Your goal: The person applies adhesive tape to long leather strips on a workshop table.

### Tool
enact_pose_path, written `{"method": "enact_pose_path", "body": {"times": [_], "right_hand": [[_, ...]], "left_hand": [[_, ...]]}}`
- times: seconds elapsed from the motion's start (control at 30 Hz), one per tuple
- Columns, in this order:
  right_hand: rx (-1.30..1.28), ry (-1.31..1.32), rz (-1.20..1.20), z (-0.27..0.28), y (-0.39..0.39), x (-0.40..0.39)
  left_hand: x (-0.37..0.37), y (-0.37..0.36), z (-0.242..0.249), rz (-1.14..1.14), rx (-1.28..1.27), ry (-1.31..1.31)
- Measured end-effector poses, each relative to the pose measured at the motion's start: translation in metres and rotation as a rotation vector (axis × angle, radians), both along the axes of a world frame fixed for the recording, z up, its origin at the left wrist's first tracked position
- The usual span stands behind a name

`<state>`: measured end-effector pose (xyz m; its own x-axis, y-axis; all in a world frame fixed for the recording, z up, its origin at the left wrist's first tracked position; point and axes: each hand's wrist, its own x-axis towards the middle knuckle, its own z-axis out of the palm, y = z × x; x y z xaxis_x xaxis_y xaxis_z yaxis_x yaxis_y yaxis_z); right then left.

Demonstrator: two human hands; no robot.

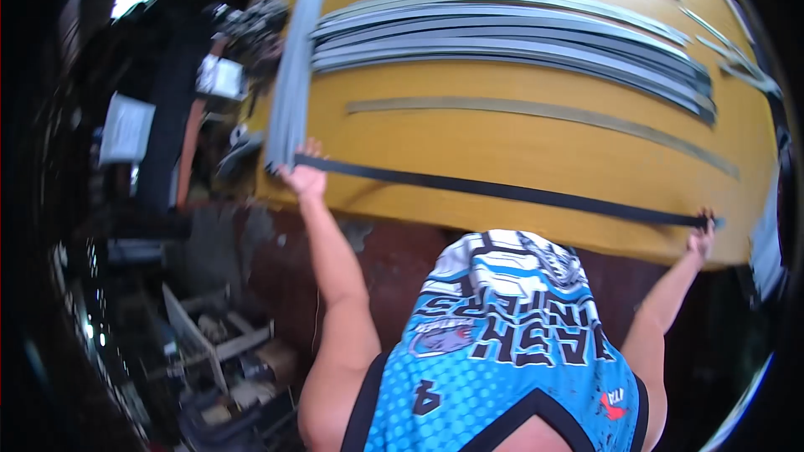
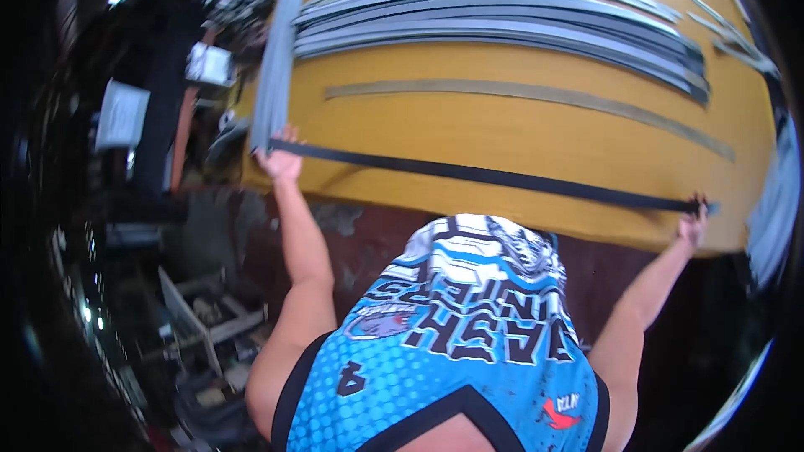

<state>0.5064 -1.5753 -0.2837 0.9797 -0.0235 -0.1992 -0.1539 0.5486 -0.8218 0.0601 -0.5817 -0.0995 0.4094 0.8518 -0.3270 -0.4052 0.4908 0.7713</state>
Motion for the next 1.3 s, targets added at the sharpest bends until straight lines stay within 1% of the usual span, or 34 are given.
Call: {"method": "enact_pose_path", "body": {"times": [0.03,0.07,0.1,0.13,0.2,0.27,0.33,0.4,0.43,0.47,0.5,0.53,0.57,0.6,0.63,0.67,0.7,0.73,0.8,0.83,0.87,0.9,0.93,1.0,1.07,1.1,1.13,1.17,1.2,1.23,1.27,1.3], "right_hand": [[0.020,0.000,-0.018,0.003,0.003,0.006],[-0.012,0.034,-0.101,0.018,0.013,0.006],[0.131,-0.074,0.173,0.019,-0.004,0.013],[0.102,-0.038,0.086,0.024,-0.003,0.018],[-0.012,0.031,-0.142,0.062,0.036,0.012],[-0.045,0.009,-0.115,0.093,0.052,0.014],[-0.082,-0.013,-0.092,0.127,0.075,0.009],[-0.269,-0.135,-0.086,0.174,0.130,-0.006],[-0.330,-0.152,-0.114,0.204,0.167,-0.022],[-0.310,-0.186,-0.092,0.215,0.185,-0.027],[-0.389,-0.250,-0.056,0.227,0.210,-0.036],[-0.468,-0.313,-0.015,0.241,0.240,-0.047],[-0.674,-0.408,0.013,0.254,0.272,-0.057],[-0.879,-0.504,0.040,0.265,0.308,-0.069],[-0.830,-0.636,0.104,0.273,0.348,-0.087],[-0.780,-0.767,0.168,0.286,0.388,-0.107],[-0.993,-0.913,0.160,0.315,0.431,-0.132],[-1.207,-1.057,0.148,0.339,0.466,-0.155],[-1.153,-1.012,0.195,0.341,0.497,-0.179],[-1.105,-0.870,0.152,0.329,0.504,-0.184],[-1.029,-0.916,0.078,0.326,0.511,-0.188],[-1.044,-0.895,0.059,0.321,0.510,-0.187],[-1.060,-0.872,0.041,0.316,0.507,-0.185],[-1.062,-0.830,0.020,0.312,0.499,-0.180],[-1.073,-0.782,-0.008,0.305,0.486,-0.172],[-1.087,-0.739,0.015,0.300,0.478,-0.168],[-1.103,-0.695,0.035,0.294,0.467,-0.161],[-1.084,-0.761,0.061,0.283,0.453,-0.150],[-0.992,-0.759,0.093,0.275,0.442,-0.142],[-0.994,-0.711,0.072,0.271,0.433,-0.134],[-0.996,-0.660,0.048,0.269,0.423,-0.127],[-0.959,-0.588,0.005,0.267,0.411,-0.118]], "left_hand": [[-0.002,0.002,-0.001,0.000,0.001,-0.004],[-0.005,0.004,-0.003,-0.016,-0.007,-0.012],[-0.007,0.001,0.000,-0.037,0.010,0.011],[-0.008,0.000,0.002,-0.067,0.024,0.031],[-0.012,0.002,-0.003,-0.074,0.028,0.016],[-0.012,-0.001,0.001,-0.107,0.052,0.054],[-0.010,0.001,0.000,-0.108,0.043,0.039],[0.000,0.000,0.005,0.024,0.112,0.507],[0.003,0.017,-0.019,0.045,0.341,0.708],[0.007,0.035,-0.042,0.069,0.572,0.902],[0.038,-0.023,0.018,0.068,0.633,0.953],[0.063,-0.048,0.022,0.036,0.879,1.011],[0.095,-0.108,0.063,-0.124,0.859,0.792],[0.127,-0.138,0.059,-0.287,0.882,0.402],[0.148,-0.189,0.073,-0.538,0.773,0.236],[0.168,-0.249,0.107,-0.758,0.759,0.370],[0.188,-0.283,0.101,-0.906,0.755,0.074],[0.203,-0.321,0.132,-0.875,0.827,0.054],[0.221,-0.356,0.160,-0.762,1.018,-0.027],[0.225,-0.356,0.171,-0.755,1.004,-0.016],[0.229,-0.352,0.177,-0.751,0.992,-0.007],[0.230,-0.350,0.180,-0.643,1.056,-0.079],[0.223,-0.342,0.200,-0.780,0.806,-0.009],[0.224,-0.322,0.195,-0.579,0.922,-0.170],[0.204,-0.295,0.230,-0.573,0.857,-0.241],[0.200,-0.272,0.233,-0.514,0.871,-0.327],[0.186,-0.251,0.254,-0.470,0.864,-0.302],[0.173,-0.229,0.267,-0.504,0.680,-0.524],[0.157,-0.201,0.279,-0.544,0.647,-0.506],[0.145,-0.185,0.296,-0.359,0.691,-0.418],[0.134,-0.156,0.306,-0.483,0.634,-0.659],[0.127,-0.143,0.321,-0.387,0.570,-0.774]]}}
